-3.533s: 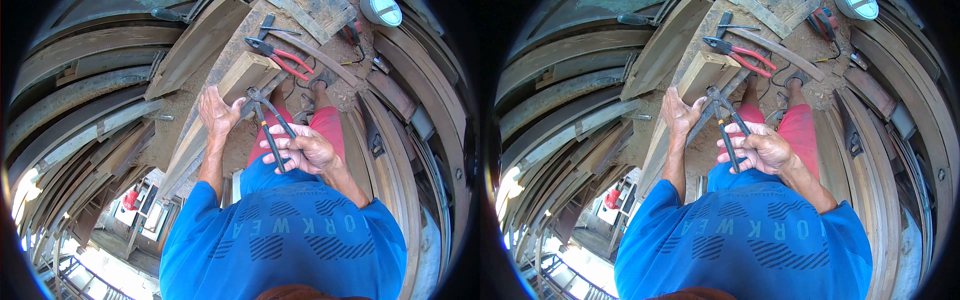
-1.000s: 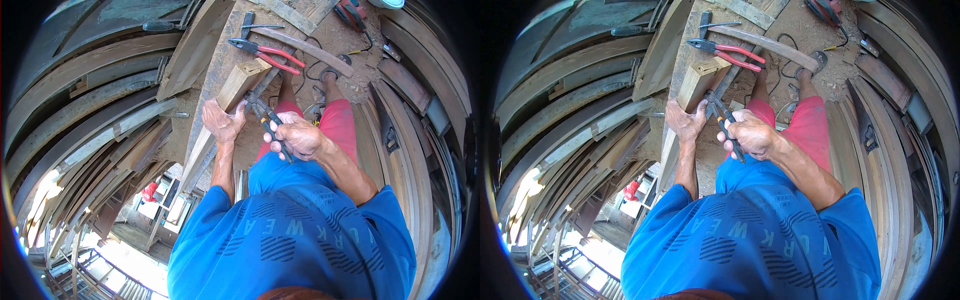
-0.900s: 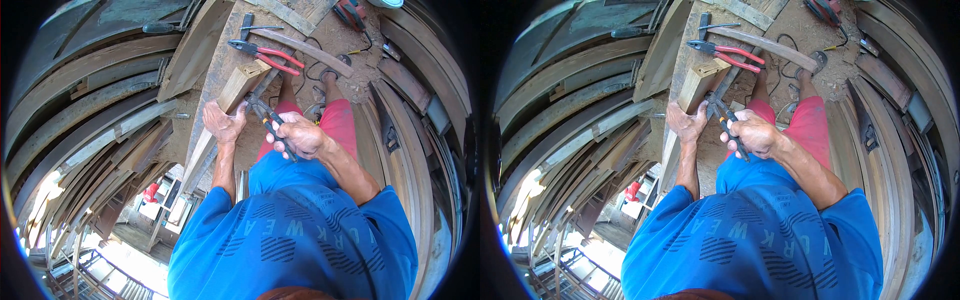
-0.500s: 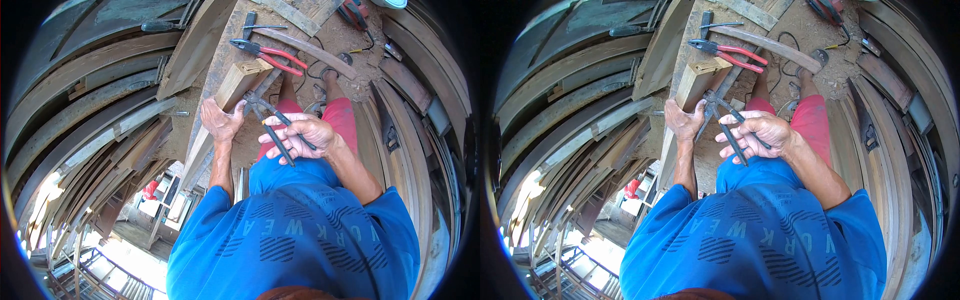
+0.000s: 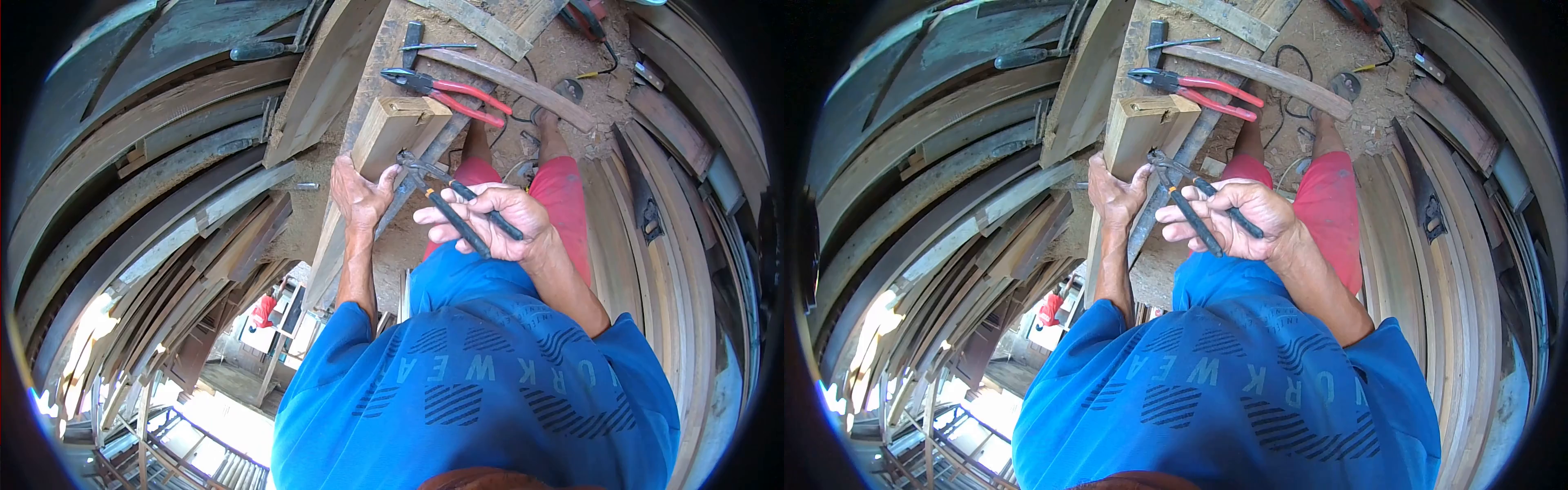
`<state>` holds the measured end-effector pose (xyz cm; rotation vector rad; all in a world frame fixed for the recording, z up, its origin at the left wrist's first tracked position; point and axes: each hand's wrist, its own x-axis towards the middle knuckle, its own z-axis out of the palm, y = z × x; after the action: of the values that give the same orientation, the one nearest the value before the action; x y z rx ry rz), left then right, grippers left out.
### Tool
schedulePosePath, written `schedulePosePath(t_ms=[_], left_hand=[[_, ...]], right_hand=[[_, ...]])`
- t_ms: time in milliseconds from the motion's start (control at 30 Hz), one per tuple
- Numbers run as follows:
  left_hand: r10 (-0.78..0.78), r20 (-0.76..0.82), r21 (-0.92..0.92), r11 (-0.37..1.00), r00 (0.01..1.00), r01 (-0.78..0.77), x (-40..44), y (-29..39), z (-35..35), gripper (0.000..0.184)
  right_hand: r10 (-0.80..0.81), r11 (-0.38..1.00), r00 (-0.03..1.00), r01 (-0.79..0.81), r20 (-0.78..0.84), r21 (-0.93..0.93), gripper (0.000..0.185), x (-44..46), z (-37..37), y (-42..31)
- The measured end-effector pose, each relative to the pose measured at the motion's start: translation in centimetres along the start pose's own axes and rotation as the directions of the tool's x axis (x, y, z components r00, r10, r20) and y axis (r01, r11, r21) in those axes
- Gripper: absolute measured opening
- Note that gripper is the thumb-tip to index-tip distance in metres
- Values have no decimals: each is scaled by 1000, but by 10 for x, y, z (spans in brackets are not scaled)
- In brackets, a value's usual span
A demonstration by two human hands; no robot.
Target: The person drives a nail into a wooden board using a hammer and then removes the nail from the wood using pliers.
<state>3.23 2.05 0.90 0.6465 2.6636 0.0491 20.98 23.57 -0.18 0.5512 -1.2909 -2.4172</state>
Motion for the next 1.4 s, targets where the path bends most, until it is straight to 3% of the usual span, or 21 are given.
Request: schedulePosePath(t_ms=[67, 167, 267, 367, 467, 567, 767, 867, 967, 1167, 1400], left_hand=[[-18, 22, -12, 1000, 1000, 18, 4, -2, -1, 76], [6, 9, -6, 1000, 1000, -5, 4, -4, 1, 76], [-1, 6, 9, 1000, 1000, 1, 1, 0, 0, 75], [-27, 11, 34, 999, 1000, 26, 0, 3, -1, 74], [-16, -1, 0, 1000, 1000, 16, -1, 3, -1, 73], [-4, -16, 0, 1000, 1000, 4, -1, 5, -1, 72], [6, -14, -7, 1000, 1000, -6, -1, 0, 1, 73], [25, -22, -12, 1000, 999, -26, 0, 1, -1, 75], [68, -53, -42, 997, 996, -70, 0, 1, -1, 77], [113, -113, -66, 990, 987, -121, 0, -3, 5, 76], [102, -116, -51, 993, 988, -109, -2, -2, 5, 76]], right_hand=[[-19, 998, 1000, 20, -5, 62, 38, 3, 6, -1], [-41, 999, 999, 41, 21, -5, 35, 6, 7, -4], [-132, 957, 985, 98, -111, -272, 29, 4, 17, 6], [-138, 975, 986, 119, -94, -187, 23, 6, 13, 6], [-181, 955, 980, 156, -81, -251, 19, 13, 8, 15], [-251, 860, 915, 62, -314, -507, 29, 13, 28, 36], [-188, 833, 906, -58, -379, -551, 35, 17, 34, 35], [-196, 841, 921, -18, -336, -540, 35, 17, 26, 36], [-245, 769, 877, -83, -412, -634, 33, 19, 41, 43], [-264, 798, 898, -2, -352, -603, 23, 30, 27, 44], [-278, 799, 872, -23, -403, -601, 9, 32, 29, 48]])
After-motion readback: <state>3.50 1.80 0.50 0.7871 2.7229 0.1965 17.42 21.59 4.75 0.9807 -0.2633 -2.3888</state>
